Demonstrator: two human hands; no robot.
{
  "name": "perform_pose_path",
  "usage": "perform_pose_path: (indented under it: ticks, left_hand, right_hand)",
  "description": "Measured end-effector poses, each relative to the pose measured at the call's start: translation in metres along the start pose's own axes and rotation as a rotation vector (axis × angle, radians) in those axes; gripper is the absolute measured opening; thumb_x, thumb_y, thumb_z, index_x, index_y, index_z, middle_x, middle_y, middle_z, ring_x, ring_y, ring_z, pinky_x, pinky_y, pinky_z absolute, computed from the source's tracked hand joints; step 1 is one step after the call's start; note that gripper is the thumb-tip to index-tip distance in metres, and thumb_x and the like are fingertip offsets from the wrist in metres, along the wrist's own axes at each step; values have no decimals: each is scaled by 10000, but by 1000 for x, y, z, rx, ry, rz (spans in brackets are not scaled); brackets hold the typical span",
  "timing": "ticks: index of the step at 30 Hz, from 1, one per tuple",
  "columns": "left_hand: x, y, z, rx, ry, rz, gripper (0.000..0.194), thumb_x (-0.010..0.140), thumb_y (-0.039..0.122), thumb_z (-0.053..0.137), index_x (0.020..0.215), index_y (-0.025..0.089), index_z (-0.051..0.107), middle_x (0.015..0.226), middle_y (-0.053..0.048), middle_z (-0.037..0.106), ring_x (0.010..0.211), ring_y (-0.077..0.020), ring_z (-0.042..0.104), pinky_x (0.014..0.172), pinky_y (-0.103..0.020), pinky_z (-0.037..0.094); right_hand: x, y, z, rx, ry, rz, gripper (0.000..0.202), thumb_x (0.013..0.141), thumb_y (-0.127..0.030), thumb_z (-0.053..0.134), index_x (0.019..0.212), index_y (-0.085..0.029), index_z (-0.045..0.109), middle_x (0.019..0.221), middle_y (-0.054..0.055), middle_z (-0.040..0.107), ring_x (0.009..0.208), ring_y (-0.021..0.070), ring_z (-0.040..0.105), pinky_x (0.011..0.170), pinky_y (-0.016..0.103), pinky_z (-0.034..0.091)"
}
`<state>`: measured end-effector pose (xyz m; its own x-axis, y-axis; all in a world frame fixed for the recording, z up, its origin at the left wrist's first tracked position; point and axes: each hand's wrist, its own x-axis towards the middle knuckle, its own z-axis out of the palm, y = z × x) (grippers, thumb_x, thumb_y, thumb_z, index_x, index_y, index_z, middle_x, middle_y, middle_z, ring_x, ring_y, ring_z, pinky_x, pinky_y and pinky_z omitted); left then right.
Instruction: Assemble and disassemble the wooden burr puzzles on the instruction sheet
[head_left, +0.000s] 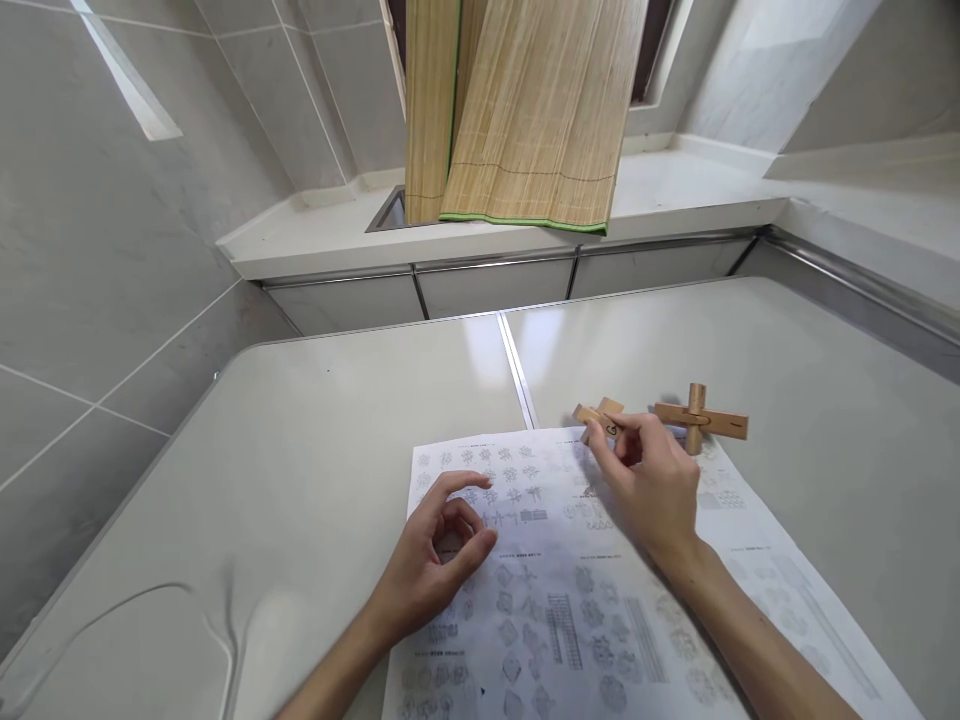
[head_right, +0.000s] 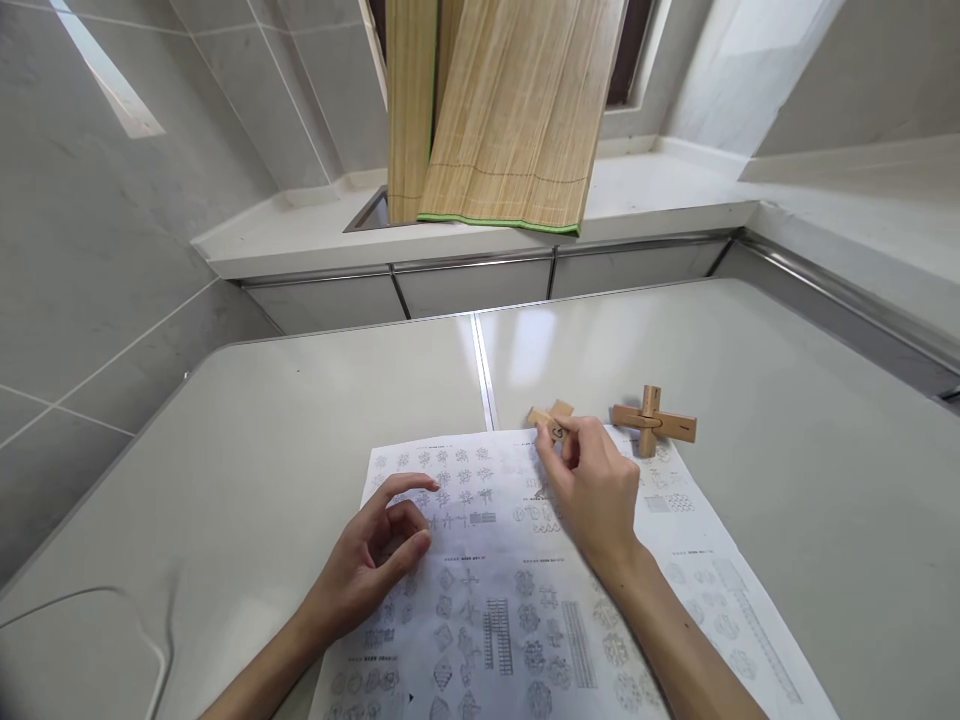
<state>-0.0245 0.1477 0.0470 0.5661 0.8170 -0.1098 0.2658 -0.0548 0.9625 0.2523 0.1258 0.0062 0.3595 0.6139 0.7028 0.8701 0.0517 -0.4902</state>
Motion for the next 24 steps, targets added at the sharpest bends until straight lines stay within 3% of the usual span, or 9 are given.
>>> perform_pose_path:
  ticks: [2, 4, 7, 15, 19, 21, 24]
  left_hand:
    - [-1, 0, 0, 4, 0, 21, 369, 1005, 371, 666, 1347, 269, 570, 855, 1, 610, 752, -151, 577, 751, -300, 523]
    - [-1, 1, 1, 7, 7, 52, 328, 1008, 357, 656, 1319, 274, 592, 1054, -46, 641, 763, -137, 592, 736, -293, 528]
    - [0, 3, 2, 7, 16, 92, 255, 1010, 325, 643, 1259, 276, 625, 1338, -88, 563, 764, -109, 606, 725, -287, 535]
    - [0, -1, 3, 6, 24, 105, 191, 1034, 329, 621, 1216, 275, 638, 1365, -85, 542, 745, -100, 590, 725, -289, 535]
    - [0, -3, 4, 12, 41, 102, 144, 1045, 340, 600, 1159, 259, 635, 1354, -87, 548, 742, -104, 584, 725, -295, 535]
    - [0, -3, 4, 16, 41, 94, 137, 1050, 337, 589, 1153, 257, 631, 1354, -86, 550, 745, -105, 587, 728, -296, 535]
    - [0, -5, 4, 40, 49, 89, 142, 1057, 342, 573, 1153, 254, 630, 1348, -86, 553, 750, -108, 593, 722, -296, 533]
  right_hand:
    - [3, 7, -1, -47, 23, 38, 160, 1010, -318, 662, 921, -195, 611, 605, -70, 481, 541, 137, 504, 557, 263, 377]
    - [5, 13, -2, -74, 30, 76, 168, 1009, -333, 644, 917, -199, 603, 603, -69, 467, 547, 147, 498, 567, 269, 373]
    - [6, 18, -3, -98, 22, 122, 175, 999, -348, 624, 899, -208, 594, 612, -56, 480, 569, 165, 515, 582, 280, 378]
    - [7, 15, -4, -192, 30, 133, 132, 968, -245, 569, 846, -212, 607, 647, -18, 602, 564, 165, 556, 555, 278, 351]
    - [5, 8, -5, -110, 36, 58, 114, 950, -197, 573, 838, -215, 589, 611, -46, 551, 542, 145, 547, 556, 263, 357]
    - [1, 2, -5, 16, -32, 11, 131, 952, -179, 571, 829, -223, 568, 595, -65, 495, 519, 130, 507, 549, 255, 363]
    - [-6, -6, -3, 216, -241, -30, 158, 957, -158, 556, 822, -235, 531, 598, -79, 437, 496, 117, 427, 519, 246, 345]
